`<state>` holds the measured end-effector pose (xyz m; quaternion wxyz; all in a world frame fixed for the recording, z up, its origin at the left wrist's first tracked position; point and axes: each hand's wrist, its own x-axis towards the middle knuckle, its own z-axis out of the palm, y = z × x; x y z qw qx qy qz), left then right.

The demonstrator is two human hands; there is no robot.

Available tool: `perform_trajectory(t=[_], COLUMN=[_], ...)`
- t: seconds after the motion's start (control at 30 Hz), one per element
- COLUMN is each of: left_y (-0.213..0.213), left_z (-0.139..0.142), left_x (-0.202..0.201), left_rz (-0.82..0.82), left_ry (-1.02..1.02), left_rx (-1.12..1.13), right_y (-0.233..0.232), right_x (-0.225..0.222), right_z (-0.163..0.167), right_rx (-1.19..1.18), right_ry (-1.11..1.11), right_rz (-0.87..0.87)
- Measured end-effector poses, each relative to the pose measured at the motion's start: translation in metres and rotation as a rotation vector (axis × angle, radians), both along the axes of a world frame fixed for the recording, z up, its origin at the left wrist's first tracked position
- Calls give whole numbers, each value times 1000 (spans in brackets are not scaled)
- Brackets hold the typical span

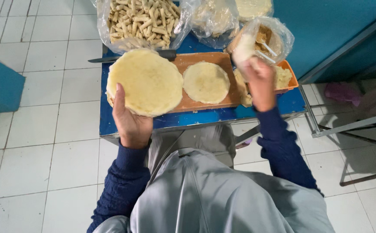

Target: The person sits at a small blue table and peels the thin outer skin off round flat cakes by hand, one at a time. They pull the translucent skin away in pieces, set the peeled cake on a stack on the cutting board, and collect the removed skins in a pile beside it.

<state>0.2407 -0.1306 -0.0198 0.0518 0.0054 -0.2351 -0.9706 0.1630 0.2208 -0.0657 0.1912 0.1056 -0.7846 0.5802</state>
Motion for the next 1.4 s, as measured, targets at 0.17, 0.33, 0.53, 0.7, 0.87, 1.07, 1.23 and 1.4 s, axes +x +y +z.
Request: perform_trajectory(t=[0.17, 0.33, 0.53, 0.7, 0.87, 1.07, 1.23, 1.4], left_y=[-7, -7, -1, 11, 41, 79, 85, 87], left_z=[1, 1, -1, -6, -18, -39, -51, -50], left_x=[7, 9, 9, 6, -5, -12, -10, -5], left_rz=[24, 18, 4, -13, -80, -230, -321, -310], left_ry=[38, 23, 43, 65, 65, 199, 245, 245], left_rx=[70, 154, 146, 131, 202, 318, 360, 283], right_y=[-74, -86, -91, -88, -84, -135, -143, -127], right_x=[15, 39, 45, 52, 54, 85, 87, 77], right_z=[-18, -12, -13, -2, 51, 90, 94, 80], right_rx=[621, 732, 744, 947, 423, 433, 374, 112], right_ry=[110, 227, 188, 286, 185, 304, 277, 1], right_rz=[26, 108, 129, 234, 290, 182, 147, 308])
